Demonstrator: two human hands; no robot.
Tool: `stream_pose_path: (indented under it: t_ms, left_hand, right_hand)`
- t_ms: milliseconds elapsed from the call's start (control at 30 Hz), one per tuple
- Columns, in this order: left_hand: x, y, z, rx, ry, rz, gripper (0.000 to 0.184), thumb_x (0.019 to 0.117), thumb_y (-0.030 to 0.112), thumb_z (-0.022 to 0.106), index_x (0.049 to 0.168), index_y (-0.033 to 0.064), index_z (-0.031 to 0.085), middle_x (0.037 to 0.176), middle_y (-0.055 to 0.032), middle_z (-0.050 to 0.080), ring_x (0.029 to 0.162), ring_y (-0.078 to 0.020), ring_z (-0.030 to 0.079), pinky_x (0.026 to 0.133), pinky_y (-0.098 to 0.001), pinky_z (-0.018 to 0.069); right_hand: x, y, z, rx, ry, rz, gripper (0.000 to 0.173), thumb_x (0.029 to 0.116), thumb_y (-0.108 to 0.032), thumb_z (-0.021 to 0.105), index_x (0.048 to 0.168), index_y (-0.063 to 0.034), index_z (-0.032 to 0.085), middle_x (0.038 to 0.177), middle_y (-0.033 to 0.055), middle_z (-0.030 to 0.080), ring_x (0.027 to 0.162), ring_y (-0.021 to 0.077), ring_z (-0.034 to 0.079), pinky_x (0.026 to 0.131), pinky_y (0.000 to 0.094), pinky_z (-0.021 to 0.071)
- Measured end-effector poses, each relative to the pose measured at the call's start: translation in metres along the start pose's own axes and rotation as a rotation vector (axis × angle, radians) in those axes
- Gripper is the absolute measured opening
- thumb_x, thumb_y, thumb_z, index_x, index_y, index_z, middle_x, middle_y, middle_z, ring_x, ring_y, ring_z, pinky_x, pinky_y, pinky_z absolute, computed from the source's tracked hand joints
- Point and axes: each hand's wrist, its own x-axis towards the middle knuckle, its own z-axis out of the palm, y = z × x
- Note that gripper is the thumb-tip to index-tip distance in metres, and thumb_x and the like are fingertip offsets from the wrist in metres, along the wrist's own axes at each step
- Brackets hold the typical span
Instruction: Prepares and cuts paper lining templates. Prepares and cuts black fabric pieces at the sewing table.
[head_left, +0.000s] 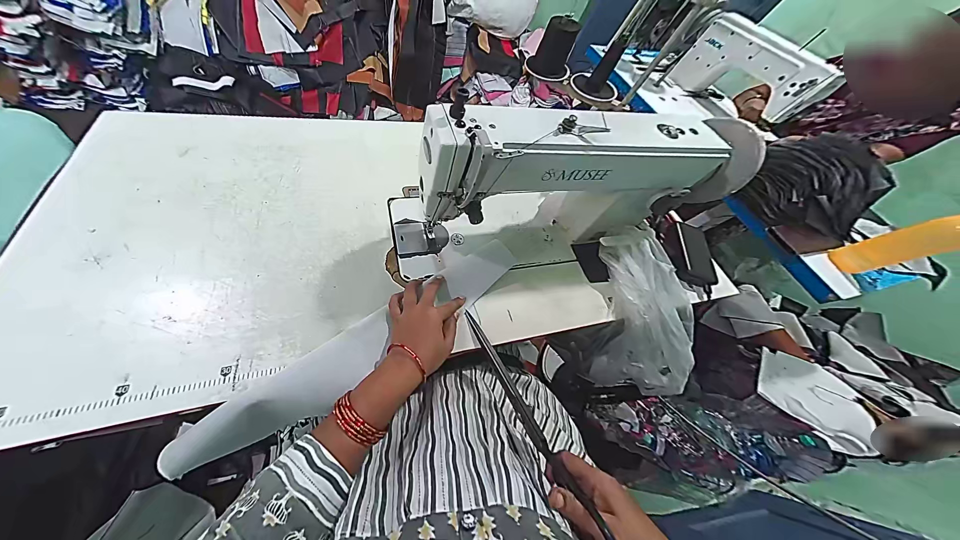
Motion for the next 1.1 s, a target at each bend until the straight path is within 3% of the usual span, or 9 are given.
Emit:
stream_pose_path:
  t_ms: [167,267,367,467,567,800,900,1000,1100]
  left_hand:
    - [-0.001,-0.003,0.003,0.014,0.005,0.034,0.041,0.1054,0.034,0.046,0.144,0.0346,0.061,0.165,-0.0101,0.036,0.154,-0.0437,0.021,0.118,-0.0682,0.0131]
    - [-0.004,-0.007,0.01,0.006,0.068,0.109,0.044,0.1004,0.036,0.056,0.143,0.0269,0.063,0.163,-0.0154,0.038,0.154,-0.0478,0.019,0.119,-0.072,0.007]
    - [-0.006,-0.013,0.023,-0.021,0.268,0.218,0.038,0.0946,0.03,0.064,0.129,0.0175,0.073,0.146,-0.0209,0.057,0.142,-0.0548,0.037,0.113,-0.0738,0.0222]
    - [-0.005,-0.015,0.028,-0.009,0.36,0.283,0.034,0.0945,0.025,0.064,0.124,0.0126,0.076,0.127,-0.0232,0.066,0.128,-0.0515,0.053,0.107,-0.0689,0.0346]
    - [-0.005,-0.013,0.028,0.006,0.355,0.297,0.033,0.0959,0.018,0.062,0.124,0.0064,0.075,0.123,-0.0241,0.068,0.124,-0.0472,0.058,0.103,-0.0613,0.046]
    - [-0.008,-0.007,0.042,0.214,0.467,0.35,0.028,0.0982,0.006,0.058,0.117,-0.0086,0.072,0.114,-0.0268,0.072,0.111,-0.045,0.07,0.095,-0.0531,0.0564]
    - [-0.007,-0.008,0.042,0.285,0.498,0.379,0.024,0.0939,-0.002,0.059,0.112,-0.0107,0.072,0.112,-0.0263,0.073,0.108,-0.0439,0.072,0.092,-0.0513,0.0584]
    - [-0.004,-0.008,0.041,0.285,0.53,0.387,0.021,0.0924,-0.004,0.059,0.106,-0.0104,0.073,0.106,-0.0248,0.074,0.104,-0.0417,0.073,0.088,-0.0488,0.0602]
    - [-0.005,-0.005,0.036,0.245,0.49,0.359,0.02,0.0937,-0.003,0.059,0.105,-0.0113,0.072,0.106,-0.0266,0.073,0.103,-0.0426,0.073,0.085,-0.0497,0.0602]
  right_hand:
    - [-0.007,0.013,-0.011,0.036,0.102,0.048,0.033,0.1014,-0.035,0.055,0.112,-0.0041,0.058,0.069,-0.0074,0.05,0.054,0.0027,0.048,0.054,0.0249,0.0449]
    - [0.012,0.006,-0.038,-0.139,0.267,0.15,0.045,0.0972,-0.041,0.064,0.12,-0.0024,0.059,0.071,0.0031,0.057,0.05,0.0133,0.054,0.05,0.0339,0.0501]
    - [0.041,-0.022,-0.068,-0.431,0.38,0.241,0.059,0.0951,-0.047,0.071,0.131,-0.0019,0.059,0.09,0.0159,0.067,0.074,0.0292,0.066,0.071,0.0499,0.0556]
    - [0.077,-0.048,-0.091,-0.601,0.479,0.229,0.061,0.0934,-0.043,0.075,0.133,0.0008,0.058,0.105,0.0231,0.068,0.099,0.0396,0.067,0.089,0.0588,0.051]
    - [0.112,-0.066,-0.114,-0.658,0.505,0.226,0.06,0.0942,-0.03,0.074,0.14,0.0022,0.052,0.119,0.028,0.065,0.112,0.0452,0.064,0.095,0.0624,0.0482]
    - [0.14,-0.085,-0.127,-0.75,0.582,0.133,0.06,0.0959,-0.021,0.071,0.146,0.0038,0.05,0.134,0.0333,0.058,0.125,0.0513,0.056,0.101,0.0673,0.0422]
    - [0.14,-0.086,-0.107,-0.801,0.628,-0.11,0.043,0.0957,-0.005,0.067,0.136,0.0077,0.059,0.132,0.0368,0.056,0.123,0.0562,0.053,0.097,0.0662,0.0454]
    - [0.157,-0.083,-0.071,-0.716,0.537,-0.565,0.026,0.0992,-0.004,0.058,0.122,0.0029,0.068,0.12,0.0277,0.066,0.11,0.0438,0.066,0.092,0.0557,0.0544]
    - [0.186,-0.077,-0.03,-0.618,0.519,-0.926,0.019,0.0944,-0.005,0.063,0.11,-0.0008,0.073,0.106,0.0207,0.07,0.1,0.0385,0.068,0.087,0.0492,0.0566]
